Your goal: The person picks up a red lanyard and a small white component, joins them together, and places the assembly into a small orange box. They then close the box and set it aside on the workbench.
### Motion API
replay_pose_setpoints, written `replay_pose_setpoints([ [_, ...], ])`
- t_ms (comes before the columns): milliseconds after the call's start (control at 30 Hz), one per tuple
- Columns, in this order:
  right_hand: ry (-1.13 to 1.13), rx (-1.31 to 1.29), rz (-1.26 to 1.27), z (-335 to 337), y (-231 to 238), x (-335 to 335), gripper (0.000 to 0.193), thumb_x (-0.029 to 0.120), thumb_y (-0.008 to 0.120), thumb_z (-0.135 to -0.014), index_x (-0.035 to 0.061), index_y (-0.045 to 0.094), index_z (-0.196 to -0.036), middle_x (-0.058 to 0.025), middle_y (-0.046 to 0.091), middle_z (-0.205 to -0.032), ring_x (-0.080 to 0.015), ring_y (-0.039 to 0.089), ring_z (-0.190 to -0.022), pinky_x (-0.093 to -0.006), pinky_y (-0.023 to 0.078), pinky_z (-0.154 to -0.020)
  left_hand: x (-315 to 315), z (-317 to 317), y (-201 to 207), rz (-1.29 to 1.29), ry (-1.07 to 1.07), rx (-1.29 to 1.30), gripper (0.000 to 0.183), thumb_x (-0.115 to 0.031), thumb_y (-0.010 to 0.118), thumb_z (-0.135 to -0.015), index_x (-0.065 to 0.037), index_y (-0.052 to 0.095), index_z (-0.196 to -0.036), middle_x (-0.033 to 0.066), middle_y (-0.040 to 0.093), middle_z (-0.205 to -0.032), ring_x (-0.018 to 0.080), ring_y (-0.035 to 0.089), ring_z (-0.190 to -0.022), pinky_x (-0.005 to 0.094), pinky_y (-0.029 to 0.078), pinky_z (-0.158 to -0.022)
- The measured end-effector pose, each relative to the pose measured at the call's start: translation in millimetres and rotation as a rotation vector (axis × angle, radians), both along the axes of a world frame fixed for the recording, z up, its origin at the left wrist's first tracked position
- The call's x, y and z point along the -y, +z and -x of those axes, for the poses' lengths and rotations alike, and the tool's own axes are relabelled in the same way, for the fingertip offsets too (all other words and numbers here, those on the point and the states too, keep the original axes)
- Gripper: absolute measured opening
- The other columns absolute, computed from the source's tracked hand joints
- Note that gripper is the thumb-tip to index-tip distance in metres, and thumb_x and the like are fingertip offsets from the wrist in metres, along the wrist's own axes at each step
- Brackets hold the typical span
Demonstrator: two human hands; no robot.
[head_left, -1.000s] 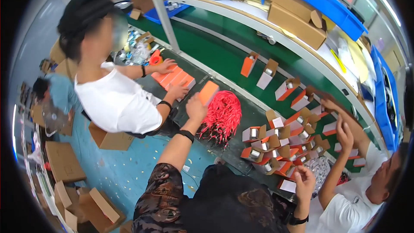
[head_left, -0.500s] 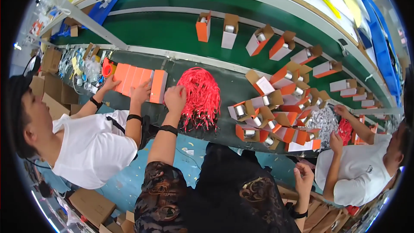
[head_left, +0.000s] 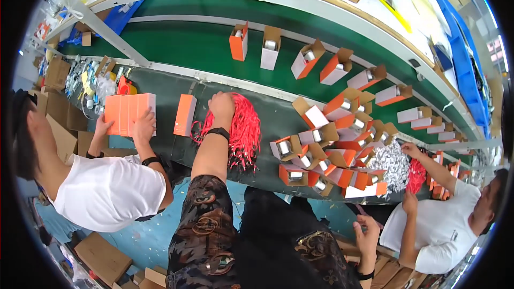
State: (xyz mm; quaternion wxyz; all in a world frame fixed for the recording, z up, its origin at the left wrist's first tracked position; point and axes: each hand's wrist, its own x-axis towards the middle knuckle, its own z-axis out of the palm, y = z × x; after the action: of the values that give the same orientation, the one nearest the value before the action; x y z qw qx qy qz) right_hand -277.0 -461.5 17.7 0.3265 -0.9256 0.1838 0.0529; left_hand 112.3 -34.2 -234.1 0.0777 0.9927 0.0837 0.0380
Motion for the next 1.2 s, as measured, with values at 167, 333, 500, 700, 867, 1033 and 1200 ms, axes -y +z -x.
replay_pose_setpoints([
  [167,-0.054,-0.034,-0.061,4.9,-14.7,21.3,0.023,0.001,0.069,-0.077,-0.0033,0.064,-0.098,-0.0155,0.064,-0.084,-0.0245,0.065,-0.074,-0.0314,0.050,-0.069,6.2,15.7,20.4,0.094,0.066,0.254,0.013,-0.027,0.064,-0.079,-0.017,0.072,-0.080,0.0083,0.066,-0.084,0.0296,0.064,-0.084,0.0455,0.050,-0.072],
  [333,0.147,-0.012,-0.065,-11.1,-30.6,41.9,0.024,0.004,0.073,-0.075,-0.0018,0.066,-0.097,-0.0160,0.066,-0.085,-0.0264,0.065,-0.075,-0.0327,0.050,-0.068,0.0,31.3,13.6,0.251,0.108,0.169,0.019,-0.033,0.065,-0.081,-0.016,0.071,-0.088,0.0094,0.067,-0.085,0.0299,0.065,-0.084,0.0471,0.051,-0.072],
  [500,0.269,-0.071,0.013,-15.5,-23.2,44.3,0.023,0.006,0.074,-0.075,0.0006,0.067,-0.097,-0.0152,0.066,-0.087,-0.0267,0.066,-0.076,-0.0338,0.051,-0.063,13.8,36.0,1.2,0.193,0.297,-0.162,0.037,-0.042,0.069,-0.079,-0.009,0.066,-0.096,0.0145,0.069,-0.100,0.0308,0.067,-0.095,0.0463,0.052,-0.081],
  [700,0.140,-0.125,0.024,1.7,-10.0,45.5,0.023,0.006,0.072,-0.076,0.0019,0.067,-0.098,-0.0145,0.067,-0.090,-0.0248,0.066,-0.078,-0.0311,0.050,-0.058,18.6,23.9,25.6,0.241,0.337,-0.146,0.028,-0.029,0.060,-0.086,-0.007,0.067,-0.102,0.0168,0.070,-0.098,0.0346,0.068,-0.093,0.0474,0.053,-0.079],
  [867,0.152,-0.063,-0.022,10.7,-24.9,58.0,0.023,0.008,0.073,-0.076,0.0018,0.068,-0.098,-0.0149,0.067,-0.089,-0.0277,0.067,-0.079,-0.0336,0.051,-0.066,-33.7,50.6,44.5,0.930,0.270,0.205,0.019,-0.019,0.063,-0.084,-0.004,0.066,-0.096,0.0111,0.070,-0.087,0.0218,0.067,-0.080,0.0362,0.052,-0.074],
  [1033,0.269,0.042,-0.071,-6.7,-41.4,51.9,0.024,0.010,0.073,-0.074,0.0014,0.068,-0.096,-0.0157,0.067,-0.088,-0.0304,0.066,-0.079,-0.0356,0.051,-0.074,-26.2,95.0,188.9,1.607,0.178,0.210,0.012,-0.016,0.062,-0.089,-0.006,0.063,-0.096,0.0034,0.063,-0.082,0.0125,0.059,-0.071,0.0272,0.048,-0.069],
  [1200,0.614,0.267,-0.100,-45.3,-28.1,23.6,0.022,0.005,0.073,-0.074,-0.0001,0.067,-0.095,-0.0134,0.066,-0.084,-0.0248,0.065,-0.073,-0.0327,0.051,-0.067,-31.8,161.6,321.1,1.783,-0.179,0.322,0.008,-0.016,0.056,-0.095,-0.009,0.057,-0.097,0.0097,0.066,-0.095,0.0079,0.052,-0.055,0.0298,0.053,-0.068],
])
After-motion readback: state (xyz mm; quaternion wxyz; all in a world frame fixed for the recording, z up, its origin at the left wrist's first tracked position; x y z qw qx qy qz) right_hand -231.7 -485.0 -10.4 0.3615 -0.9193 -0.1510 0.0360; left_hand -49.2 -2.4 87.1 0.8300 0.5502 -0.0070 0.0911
